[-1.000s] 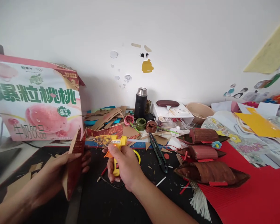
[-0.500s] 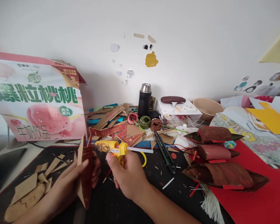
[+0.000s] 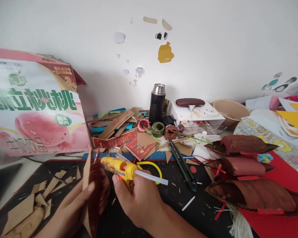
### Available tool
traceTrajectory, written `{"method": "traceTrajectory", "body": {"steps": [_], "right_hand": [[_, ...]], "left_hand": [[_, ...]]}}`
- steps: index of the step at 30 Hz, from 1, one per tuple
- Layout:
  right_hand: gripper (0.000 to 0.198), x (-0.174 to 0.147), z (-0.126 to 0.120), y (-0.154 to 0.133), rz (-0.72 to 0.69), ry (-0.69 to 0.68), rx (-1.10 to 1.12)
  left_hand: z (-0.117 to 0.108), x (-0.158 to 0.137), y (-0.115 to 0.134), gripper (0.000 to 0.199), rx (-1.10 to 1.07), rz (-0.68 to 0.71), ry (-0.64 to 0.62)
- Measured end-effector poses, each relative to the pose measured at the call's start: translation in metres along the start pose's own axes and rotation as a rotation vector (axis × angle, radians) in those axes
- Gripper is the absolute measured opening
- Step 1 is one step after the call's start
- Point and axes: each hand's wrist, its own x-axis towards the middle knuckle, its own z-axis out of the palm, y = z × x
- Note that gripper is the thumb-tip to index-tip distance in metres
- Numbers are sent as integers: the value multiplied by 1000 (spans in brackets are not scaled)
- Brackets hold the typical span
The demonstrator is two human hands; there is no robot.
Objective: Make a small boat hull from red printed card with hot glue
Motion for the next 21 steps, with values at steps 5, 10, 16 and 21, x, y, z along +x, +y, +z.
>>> {"method": "traceTrajectory", "body": {"steps": [5,10,16,21], "right_hand": [[26,4,1,3,-40,-4,-27],[22,1,4,2,-37,-26,-68],[25,3,-1,-7,-59,-93,-196],[27,4,-2,-5,-137,-32,-350]], "left_hand": [[0,-3,0,46,109,2,26],[4,-8,2,54,173,15,97],[-13,-5,0,41,277,26,65],[-21,-1,2,44,266,-49,5]]}}
